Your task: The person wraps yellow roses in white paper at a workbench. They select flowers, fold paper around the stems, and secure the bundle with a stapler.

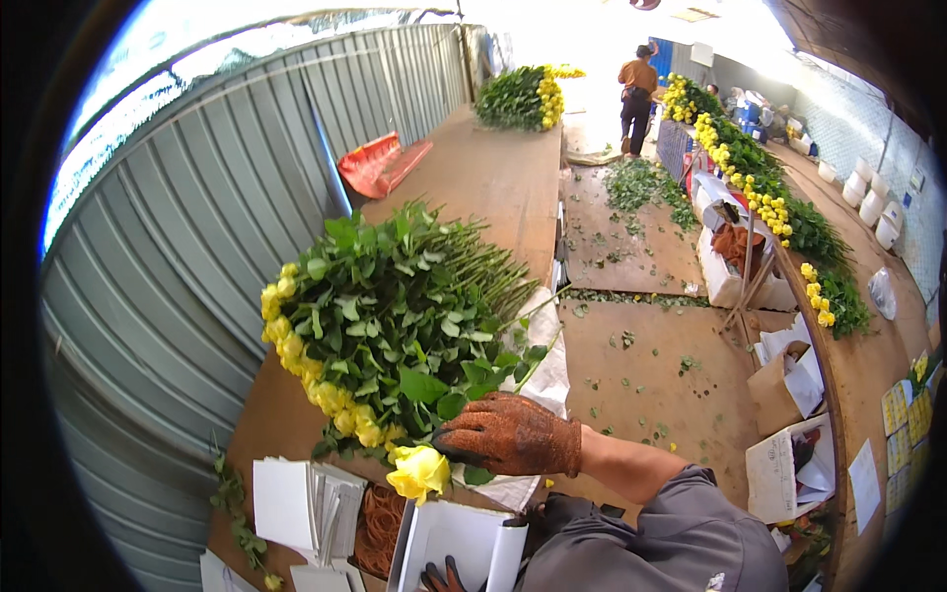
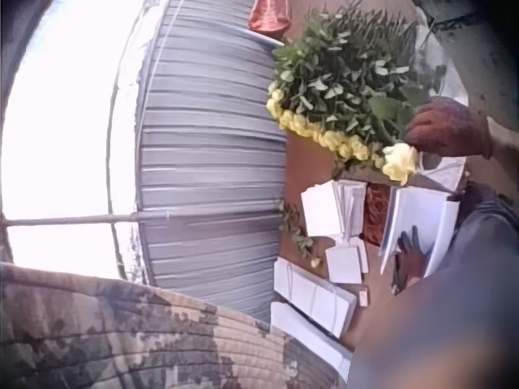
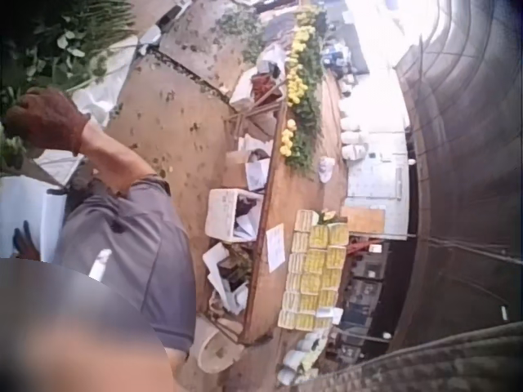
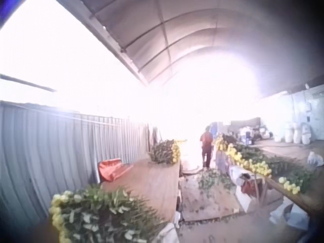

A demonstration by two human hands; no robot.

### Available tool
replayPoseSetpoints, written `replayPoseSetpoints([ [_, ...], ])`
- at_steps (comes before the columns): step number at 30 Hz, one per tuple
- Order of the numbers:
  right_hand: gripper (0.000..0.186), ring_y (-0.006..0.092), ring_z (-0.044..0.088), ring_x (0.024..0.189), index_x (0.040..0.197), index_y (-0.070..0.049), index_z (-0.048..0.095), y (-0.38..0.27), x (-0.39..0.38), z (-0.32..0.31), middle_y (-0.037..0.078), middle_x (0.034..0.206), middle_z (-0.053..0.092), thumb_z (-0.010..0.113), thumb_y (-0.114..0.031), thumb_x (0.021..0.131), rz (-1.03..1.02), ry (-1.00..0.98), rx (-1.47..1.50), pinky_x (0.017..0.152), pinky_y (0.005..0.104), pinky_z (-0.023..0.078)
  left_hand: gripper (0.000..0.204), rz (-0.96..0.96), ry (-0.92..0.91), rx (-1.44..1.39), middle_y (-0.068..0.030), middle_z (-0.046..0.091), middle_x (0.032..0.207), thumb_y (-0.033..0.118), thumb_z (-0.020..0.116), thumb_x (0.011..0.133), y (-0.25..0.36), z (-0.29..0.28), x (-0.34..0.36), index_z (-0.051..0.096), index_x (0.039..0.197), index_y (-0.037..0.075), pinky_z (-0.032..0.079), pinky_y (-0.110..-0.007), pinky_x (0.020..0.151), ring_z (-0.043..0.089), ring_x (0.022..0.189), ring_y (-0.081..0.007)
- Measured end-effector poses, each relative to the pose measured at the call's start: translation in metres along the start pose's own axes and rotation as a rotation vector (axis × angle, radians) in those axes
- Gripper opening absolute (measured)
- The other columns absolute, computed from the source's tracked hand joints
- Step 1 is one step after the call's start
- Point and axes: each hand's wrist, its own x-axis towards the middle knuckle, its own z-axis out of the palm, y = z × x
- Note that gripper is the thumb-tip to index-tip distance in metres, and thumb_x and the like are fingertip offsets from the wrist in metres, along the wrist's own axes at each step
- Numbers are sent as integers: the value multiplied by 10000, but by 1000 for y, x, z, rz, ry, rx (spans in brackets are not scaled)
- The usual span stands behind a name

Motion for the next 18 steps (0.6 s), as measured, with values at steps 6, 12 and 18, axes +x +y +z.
replayPoseSetpoints([
  [6, 425, 303, 647, 966, 1116, -83, 637, 12, 0, 8, 92, 1120, 675, 750, -125, 709, -85, -62, 121, 824, 405, 537, 985, -24, 51, -251, -287, 314, 1497, 650, 766, 666, 18, -26, 4, 447, 1473, 185, 257, -610, 1127, 243, 1399, -528],
  [12, 395, 348, 665, 942, 1055, -76, 677, 27, 10, 51, 115, 1069, 702, 780, -70, 674, -110, -160, 324, 815, 423, 543, 984, -130, -99, -315, -224, 343, 1497, 652, 748, 704, 9, -44, -3, 396, 1505, 202, 296, -548, 1118, 328, 1386, -435],
  [18, 376, 365, 679, 904, 985, -62, 697, 17, 31, 59, 134, 991, 711, 795, -44, 622, -134, -277, 390, 811, 430, 557, 909, -93, 58, -379, -215, 459, 1373, 604, 788, 678, 2, -25, -6, 498, 1439, 199, 404, -494, 1046, 459, 1267, -412],
])
